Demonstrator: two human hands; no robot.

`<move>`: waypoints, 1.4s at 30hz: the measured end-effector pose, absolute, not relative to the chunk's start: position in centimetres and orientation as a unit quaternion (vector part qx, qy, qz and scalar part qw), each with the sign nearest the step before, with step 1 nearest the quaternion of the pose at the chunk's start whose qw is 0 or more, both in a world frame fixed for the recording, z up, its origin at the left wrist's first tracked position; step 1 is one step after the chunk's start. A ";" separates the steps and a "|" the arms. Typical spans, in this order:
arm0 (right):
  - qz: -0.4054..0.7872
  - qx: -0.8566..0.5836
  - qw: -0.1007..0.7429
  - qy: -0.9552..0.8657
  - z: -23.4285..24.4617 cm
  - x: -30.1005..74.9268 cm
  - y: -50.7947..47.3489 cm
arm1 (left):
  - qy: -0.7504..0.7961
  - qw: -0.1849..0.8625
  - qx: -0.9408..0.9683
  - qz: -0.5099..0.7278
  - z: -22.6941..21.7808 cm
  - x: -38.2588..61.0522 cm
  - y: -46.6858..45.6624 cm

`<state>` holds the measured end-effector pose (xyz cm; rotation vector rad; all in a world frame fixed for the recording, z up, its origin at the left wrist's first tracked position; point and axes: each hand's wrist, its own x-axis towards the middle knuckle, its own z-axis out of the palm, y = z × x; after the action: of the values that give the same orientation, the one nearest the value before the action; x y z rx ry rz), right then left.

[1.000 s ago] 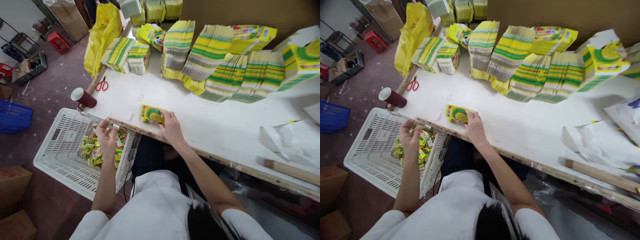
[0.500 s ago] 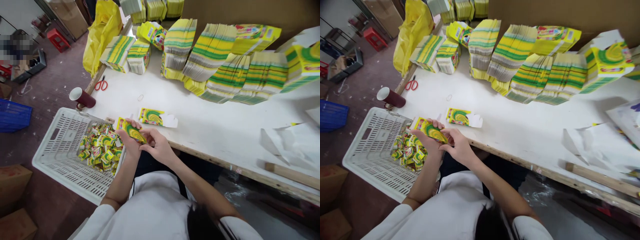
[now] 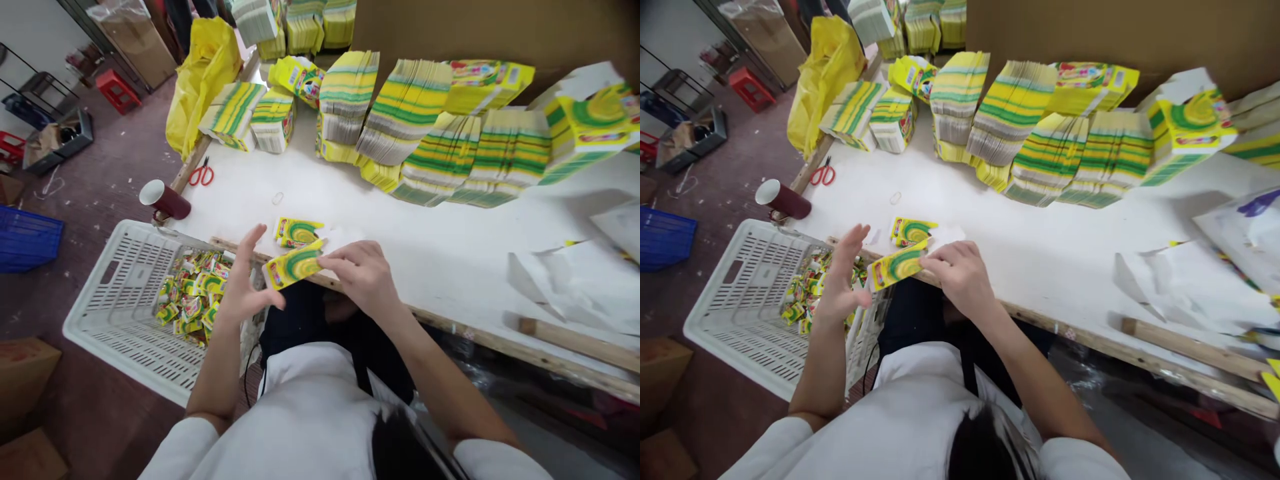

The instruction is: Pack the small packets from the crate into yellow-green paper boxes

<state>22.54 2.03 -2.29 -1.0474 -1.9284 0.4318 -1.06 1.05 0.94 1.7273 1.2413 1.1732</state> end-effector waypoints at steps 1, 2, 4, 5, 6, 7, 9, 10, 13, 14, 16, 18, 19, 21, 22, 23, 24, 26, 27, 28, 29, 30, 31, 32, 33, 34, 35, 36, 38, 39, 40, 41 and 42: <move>0.172 -0.397 0.423 -0.796 -2.1 22.4 1.8 | 0.483 0.335 0.705 0.396 1.4 -0.9 1.0; 0.173 -0.374 0.419 -0.809 -2.0 22.1 1.6 | 0.491 0.326 0.732 0.341 1.5 -0.6 1.0; 0.171 -0.366 0.452 -0.795 -1.8 21.4 1.2 | 0.518 0.313 0.748 0.272 1.2 0.5 0.8; 0.171 -0.385 0.484 -0.767 -1.7 21.0 1.1 | 0.535 0.303 0.745 0.259 0.8 1.0 0.7; 0.183 -0.411 0.515 -0.730 -1.7 20.7 1.1 | 0.549 0.289 0.740 0.260 0.4 1.5 0.5; 0.214 -0.435 0.534 -0.693 -1.8 20.5 1.1 | 0.556 0.272 0.737 0.273 -0.1 1.9 0.3; 0.336 -0.452 0.522 -0.641 -2.1 20.1 1.4 | 0.532 0.241 0.753 0.304 -0.8 2.6 0.0; 0.415 -0.442 0.496 -0.622 -2.4 19.9 1.5 | 0.507 0.229 0.768 0.316 -1.1 2.8 -0.1; 0.617 -0.372 0.424 -0.549 -3.1 19.3 1.9 | 0.443 0.198 0.810 0.329 -1.4 3.1 -0.2; 0.653 -0.352 0.413 -0.528 -3.4 19.2 2.0 | 0.436 0.191 0.815 0.330 -1.4 3.1 -0.1; 0.670 -0.336 0.423 -0.510 -3.8 18.9 1.9 | 0.451 0.187 0.809 0.326 -1.5 2.9 0.0; 0.626 -0.346 0.443 -0.541 -4.0 18.8 1.6 | 0.479 0.206 0.798 0.302 -1.7 2.7 0.1; 0.589 -0.351 0.448 -0.574 -4.0 18.7 1.3 | 0.487 0.219 0.794 0.290 -1.9 2.6 0.2; 0.507 -0.355 0.436 -0.654 -3.8 18.6 0.8 | 0.484 0.237 0.791 0.290 -2.4 2.6 0.4; 0.469 -0.354 0.424 -0.689 -3.7 18.6 0.7 | 0.482 0.241 0.785 0.305 -2.7 2.6 0.4; 0.436 -0.357 0.419 -0.712 -3.6 18.7 0.7 | 0.490 0.237 0.770 0.332 -2.9 2.6 0.5; 0.408 -0.368 0.425 -0.719 -3.6 18.8 0.8 | 0.510 0.228 0.746 0.361 -3.1 2.6 0.6; 0.364 -0.411 0.463 -0.696 -3.8 19.2 1.2 | 0.573 0.222 0.678 0.404 -3.2 2.3 0.6; 0.344 -0.437 0.485 -0.675 -4.0 19.5 1.5 | 0.601 0.241 0.638 0.417 -3.1 2.2 0.7; 0.326 -0.456 0.501 -0.659 -4.2 19.8 1.8 | 0.618 0.279 0.599 0.426 -3.0 2.0 0.7; 0.314 -0.464 0.506 -0.656 -4.4 20.0 1.9 | 0.622 0.331 0.559 0.437 -2.8 1.8 0.6; 0.307 -0.458 0.499 -0.668 -4.6 20.1 2.0 | 0.614 0.384 0.521 0.452 -2.6 1.6 0.6; 0.304 -0.443 0.483 -0.691 -4.7 20.2 2.0 | 0.602 0.424 0.484 0.474 -2.3 1.5 0.5; 0.302 -0.424 0.463 -0.717 -4.8 20.3 2.0 | 0.590 0.445 0.454 0.498 -2.1 1.4 0.5; 0.300 -0.410 0.445 -0.737 -4.9 20.3 1.9 | 0.582 0.452 0.432 0.520 -1.8 1.3 0.4; 0.295 -0.405 0.432 -0.750 -4.9 20.3 1.8 | 0.578 0.450 0.417 0.538 -1.6 1.4 0.4; 0.290 -0.407 0.424 -0.755 -4.9 20.4 1.7 | 0.574 0.449 0.409 0.549 -1.4 1.4 0.4; 0.286 -0.412 0.418 -0.757 -4.8 20.5 1.7 | 0.569 0.454 0.404 0.554 -1.3 1.4 0.4; 0.280 -0.416 0.410 -0.762 -4.5 21.0 1.9 | 0.560 0.467 0.397 0.557 -1.1 1.5 0.4; 0.279 -0.409 0.408 -0.767 -4.3 21.3 2.1 | 0.558 0.472 0.393 0.558 -1.0 1.5 0.5; 0.279 -0.397 0.405 -0.774 -4.1 21.6 2.2 | 0.557 0.475 0.385 0.563 -1.0 1.5 0.5; 0.282 -0.382 0.403 -0.782 -3.9 21.9 2.4 | 0.555 0.477 0.374 0.569 -0.9 1.5 0.6; 0.285 -0.367 0.401 -0.789 -3.7 22.2 2.6 | 0.554 0.479 0.361 0.577 -0.9 1.6 0.6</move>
<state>22.24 2.60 -3.72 -0.9287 -1.9949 0.7210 1.58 0.65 -0.91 0.8814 1.3519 1.4083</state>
